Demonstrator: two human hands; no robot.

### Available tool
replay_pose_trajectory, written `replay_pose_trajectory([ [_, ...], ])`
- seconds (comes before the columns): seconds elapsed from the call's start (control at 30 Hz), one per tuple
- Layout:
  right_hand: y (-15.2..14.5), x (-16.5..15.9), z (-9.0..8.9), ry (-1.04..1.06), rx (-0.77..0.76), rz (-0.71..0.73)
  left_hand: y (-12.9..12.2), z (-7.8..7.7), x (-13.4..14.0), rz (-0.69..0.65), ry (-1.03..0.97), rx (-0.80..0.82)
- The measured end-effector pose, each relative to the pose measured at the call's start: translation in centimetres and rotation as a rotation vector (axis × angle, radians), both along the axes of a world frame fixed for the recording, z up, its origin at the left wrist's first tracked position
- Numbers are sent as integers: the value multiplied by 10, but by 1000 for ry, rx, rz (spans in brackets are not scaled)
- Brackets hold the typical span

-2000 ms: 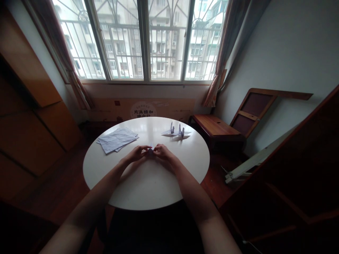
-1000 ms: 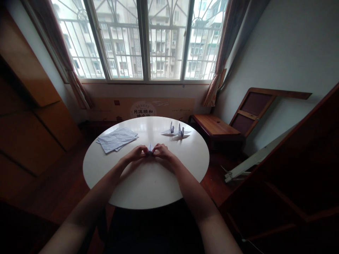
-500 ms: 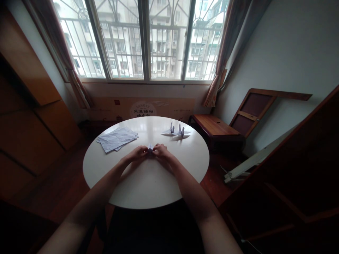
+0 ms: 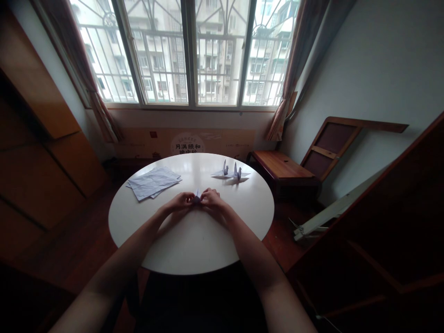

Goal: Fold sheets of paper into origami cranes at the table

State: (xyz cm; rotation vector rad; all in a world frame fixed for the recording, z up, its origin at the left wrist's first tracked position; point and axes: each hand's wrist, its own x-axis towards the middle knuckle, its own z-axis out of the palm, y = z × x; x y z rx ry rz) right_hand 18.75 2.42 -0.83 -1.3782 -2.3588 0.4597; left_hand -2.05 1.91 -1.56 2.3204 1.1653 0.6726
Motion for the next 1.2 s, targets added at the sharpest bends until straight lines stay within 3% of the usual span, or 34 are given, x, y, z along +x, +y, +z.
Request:
replay_pose_trajectory([
  [0.27,-3,2,4,35,12,36,-2,2,3,-113,-109,-49],
  [0.8,-3,-1,2,-10,-7,29,-4,3,7,-40,-76,-100],
  [1.2,-6,-2,8,-106,56,79,-4,4,3,5,-72,4],
])
